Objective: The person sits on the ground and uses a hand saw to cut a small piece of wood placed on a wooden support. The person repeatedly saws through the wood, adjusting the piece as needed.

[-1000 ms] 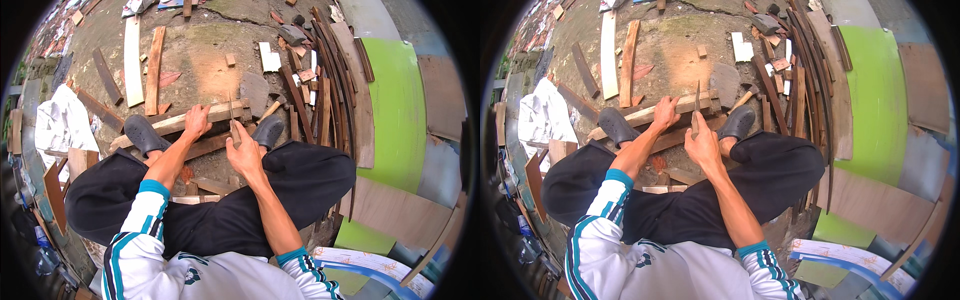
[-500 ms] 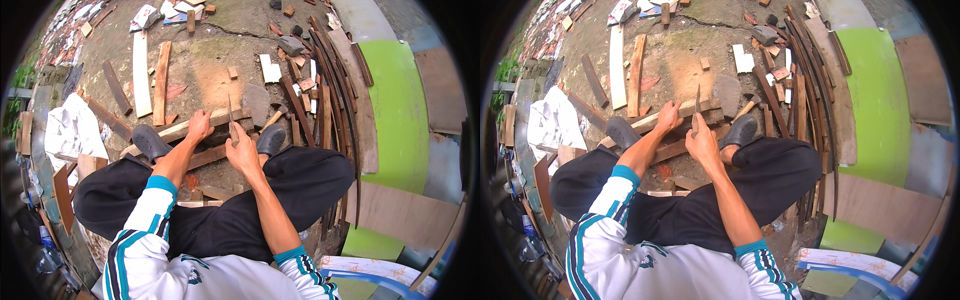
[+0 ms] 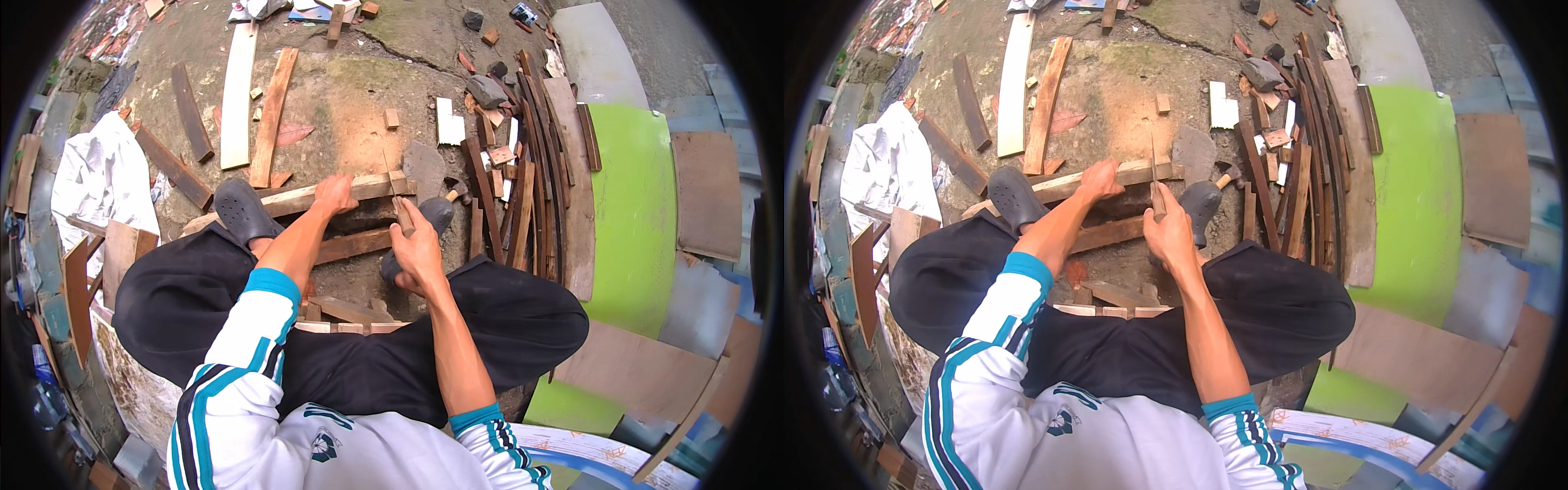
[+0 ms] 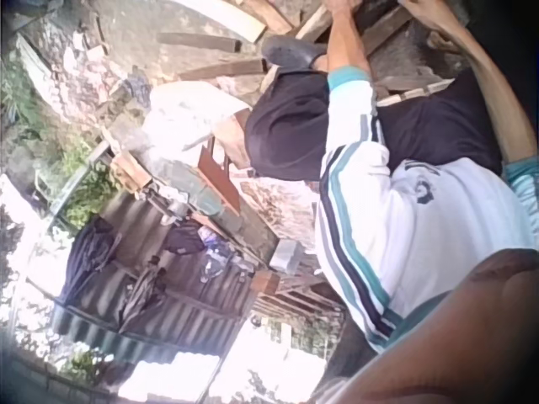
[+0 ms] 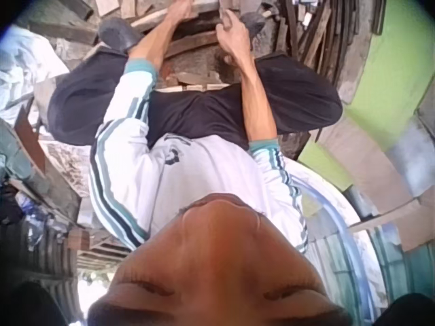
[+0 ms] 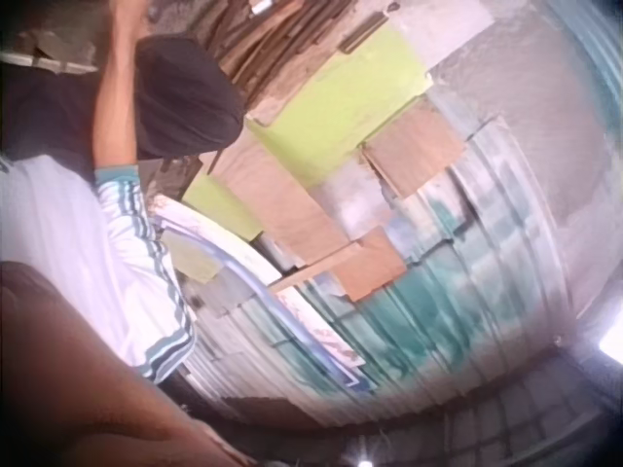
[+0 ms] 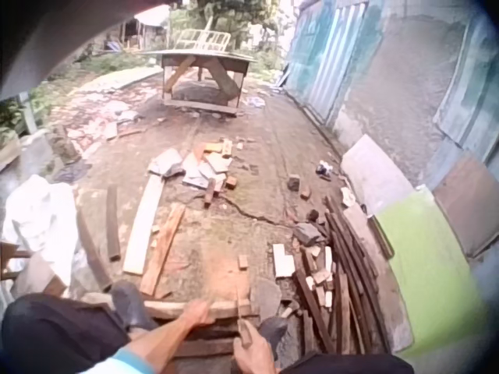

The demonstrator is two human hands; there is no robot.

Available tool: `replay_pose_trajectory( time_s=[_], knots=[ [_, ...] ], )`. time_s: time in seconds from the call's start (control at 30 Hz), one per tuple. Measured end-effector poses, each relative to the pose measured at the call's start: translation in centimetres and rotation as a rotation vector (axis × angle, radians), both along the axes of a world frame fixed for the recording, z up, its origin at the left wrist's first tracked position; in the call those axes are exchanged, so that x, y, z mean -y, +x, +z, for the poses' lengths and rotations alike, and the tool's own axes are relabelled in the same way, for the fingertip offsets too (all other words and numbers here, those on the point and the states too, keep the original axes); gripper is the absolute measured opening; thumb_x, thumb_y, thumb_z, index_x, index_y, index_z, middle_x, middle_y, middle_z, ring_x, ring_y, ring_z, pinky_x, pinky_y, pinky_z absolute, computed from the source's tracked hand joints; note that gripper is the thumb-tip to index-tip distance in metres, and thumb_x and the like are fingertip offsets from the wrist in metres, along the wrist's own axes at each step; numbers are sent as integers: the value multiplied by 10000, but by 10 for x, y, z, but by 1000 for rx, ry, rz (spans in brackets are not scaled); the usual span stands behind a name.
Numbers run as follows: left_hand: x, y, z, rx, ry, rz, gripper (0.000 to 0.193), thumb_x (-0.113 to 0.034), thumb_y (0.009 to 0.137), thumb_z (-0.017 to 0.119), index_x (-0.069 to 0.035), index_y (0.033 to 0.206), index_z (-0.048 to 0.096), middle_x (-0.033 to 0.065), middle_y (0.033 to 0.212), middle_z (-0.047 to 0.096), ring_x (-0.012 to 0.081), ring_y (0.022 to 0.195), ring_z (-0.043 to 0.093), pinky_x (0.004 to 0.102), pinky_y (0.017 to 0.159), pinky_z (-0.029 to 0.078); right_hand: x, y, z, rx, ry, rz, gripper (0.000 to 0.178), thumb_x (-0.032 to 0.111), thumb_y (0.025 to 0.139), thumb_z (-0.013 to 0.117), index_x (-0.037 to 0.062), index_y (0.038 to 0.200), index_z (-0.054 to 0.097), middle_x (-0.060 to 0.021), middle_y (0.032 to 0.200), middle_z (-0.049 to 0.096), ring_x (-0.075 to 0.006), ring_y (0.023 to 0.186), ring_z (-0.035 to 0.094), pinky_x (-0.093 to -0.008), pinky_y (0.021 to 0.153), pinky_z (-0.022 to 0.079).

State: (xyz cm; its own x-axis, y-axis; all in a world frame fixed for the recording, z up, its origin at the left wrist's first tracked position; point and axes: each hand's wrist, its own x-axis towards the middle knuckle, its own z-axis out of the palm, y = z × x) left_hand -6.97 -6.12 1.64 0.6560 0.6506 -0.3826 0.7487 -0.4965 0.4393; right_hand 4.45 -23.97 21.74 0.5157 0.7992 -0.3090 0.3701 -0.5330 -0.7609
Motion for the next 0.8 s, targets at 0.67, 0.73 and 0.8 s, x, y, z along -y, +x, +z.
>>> replay_pose_trajectory(
  time_s=[0.67,0.73,0.8],
  knots=[
    [-6,0,-2,18,5,-35,469,-283,681,822,-29,1043,667,212,1107,714,414,1086,668,491,952,536,-12,-11,16,-16,-81,-45,550,173,931,634,-5,1444,542,-300,1279,668,-425,1221,644,-431,1029,494],
    [-10,-2,-3,38,25,-39,467,-266,679,805,-28,1057,668,218,1110,713,416,1091,666,492,955,535,-6,-18,42,-53,-118,-59,543,150,930,638,-5,1442,542,-303,1292,659,-439,1245,622,-439,1057,479],
    [-5,-4,-4,45,30,-28,471,-261,679,799,-24,1065,670,217,1117,711,415,1097,661,488,965,533,12,-26,57,-56,-104,-61,545,139,932,640,-3,1448,536,-301,1291,661,-434,1243,628,-432,1062,477]
  ],
)
